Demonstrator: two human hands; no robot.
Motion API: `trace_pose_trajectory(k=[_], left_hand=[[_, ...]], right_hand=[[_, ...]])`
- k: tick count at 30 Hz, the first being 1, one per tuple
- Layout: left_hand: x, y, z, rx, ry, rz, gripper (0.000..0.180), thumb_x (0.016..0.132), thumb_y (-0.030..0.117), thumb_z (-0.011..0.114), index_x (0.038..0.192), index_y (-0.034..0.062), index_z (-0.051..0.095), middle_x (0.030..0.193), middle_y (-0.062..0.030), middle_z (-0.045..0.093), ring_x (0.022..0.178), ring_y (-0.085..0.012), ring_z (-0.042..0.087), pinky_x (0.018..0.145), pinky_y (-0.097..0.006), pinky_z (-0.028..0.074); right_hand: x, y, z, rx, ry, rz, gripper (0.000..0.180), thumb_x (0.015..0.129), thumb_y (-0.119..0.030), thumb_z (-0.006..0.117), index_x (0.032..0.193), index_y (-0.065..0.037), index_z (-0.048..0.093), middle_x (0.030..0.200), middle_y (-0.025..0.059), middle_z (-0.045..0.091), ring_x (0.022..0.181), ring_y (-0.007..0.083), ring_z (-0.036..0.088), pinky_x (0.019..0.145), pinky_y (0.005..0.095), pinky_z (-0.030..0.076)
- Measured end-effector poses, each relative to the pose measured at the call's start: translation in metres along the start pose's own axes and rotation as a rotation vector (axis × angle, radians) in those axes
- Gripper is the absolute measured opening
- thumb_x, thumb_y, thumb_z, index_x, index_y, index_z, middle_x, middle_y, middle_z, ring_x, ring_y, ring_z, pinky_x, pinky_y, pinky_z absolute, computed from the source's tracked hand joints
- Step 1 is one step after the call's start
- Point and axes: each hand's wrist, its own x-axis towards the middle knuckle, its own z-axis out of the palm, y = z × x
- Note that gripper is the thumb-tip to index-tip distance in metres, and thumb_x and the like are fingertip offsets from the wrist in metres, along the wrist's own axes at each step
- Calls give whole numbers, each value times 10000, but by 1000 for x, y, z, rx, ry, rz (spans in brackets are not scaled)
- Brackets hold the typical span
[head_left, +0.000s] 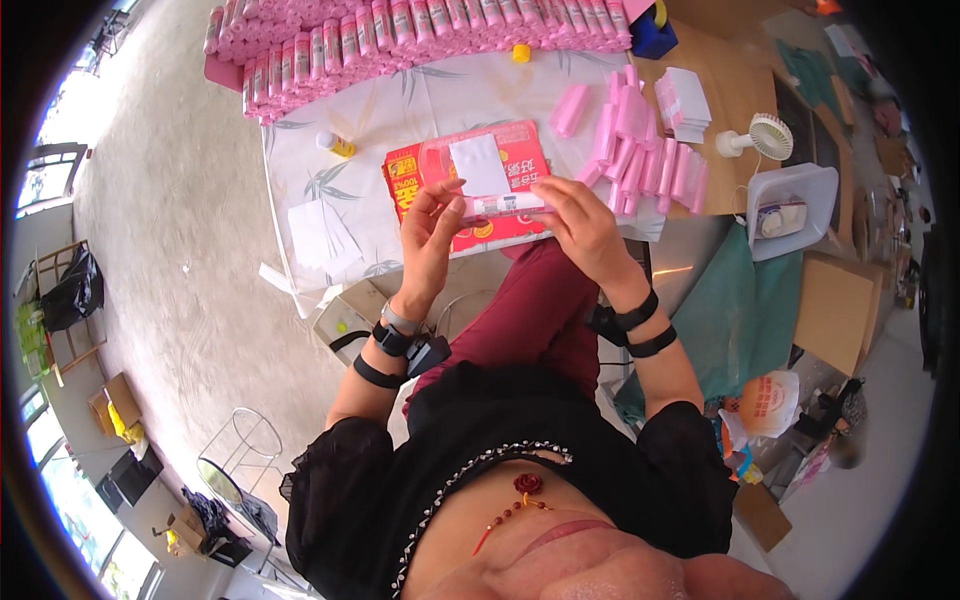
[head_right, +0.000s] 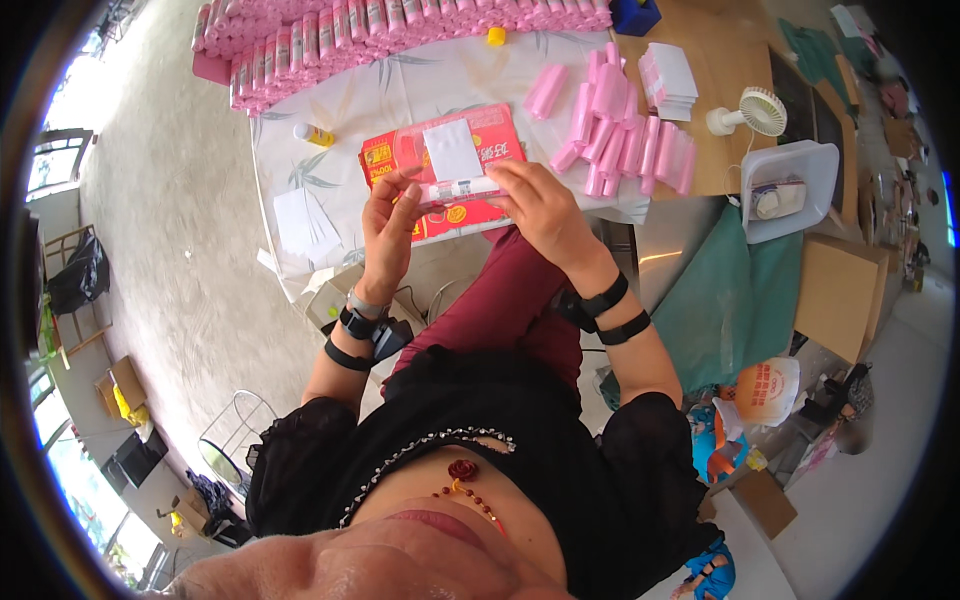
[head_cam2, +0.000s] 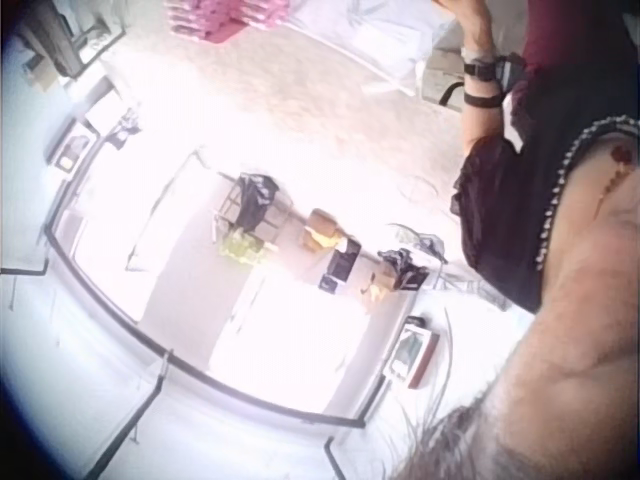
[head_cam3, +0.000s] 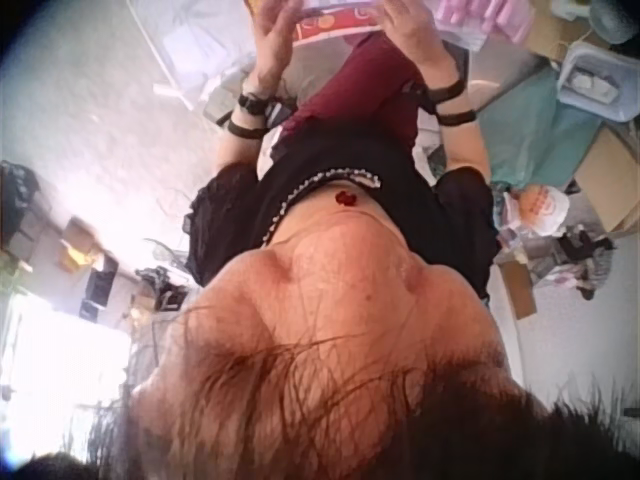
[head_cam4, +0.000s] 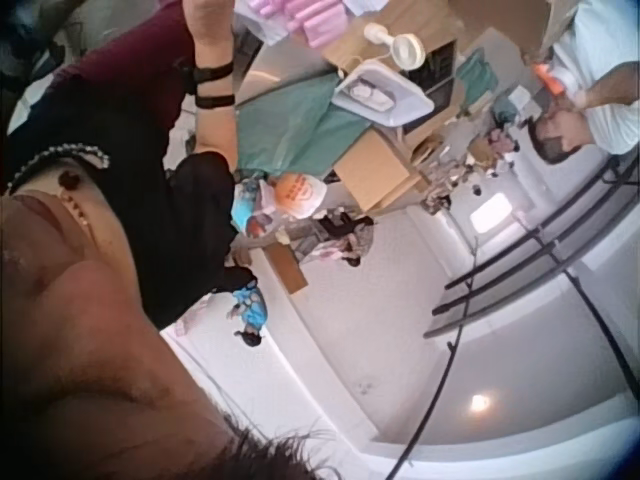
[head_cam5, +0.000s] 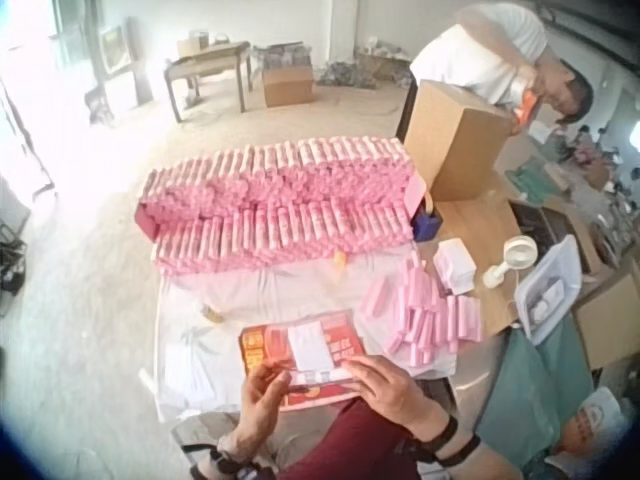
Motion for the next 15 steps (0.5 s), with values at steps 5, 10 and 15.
trace_pose_trajectory(k=[5,10,15], left_hand=[[16,13,-1,140,-21,17,310,1060,158,548,1306,-27,586,1050,-43,616,992,-165,675,868,-360,587],[16,41,18,562,-141,303,379,865,-5,757,1233,-9,668,1140,-109,670,1057,-198,667,849,-335,593],[13,57,19,950,-222,564,469,748,16,856,1192,31,705,1102,-119,684,968,-245,696,788,-324,587]], right_hand=[[24,3,-5,168,14,126,380,791,-60,822,1129,-57,649,1124,114,692,1005,303,691,845,375,569],[33,-1,-21,146,-31,142,384,767,-22,829,1117,-41,675,1124,103,715,1052,283,696,877,363,566],[36,-11,-33,106,-16,53,388,781,-60,824,1129,-55,653,1115,95,701,1002,284,696,831,370,582]])
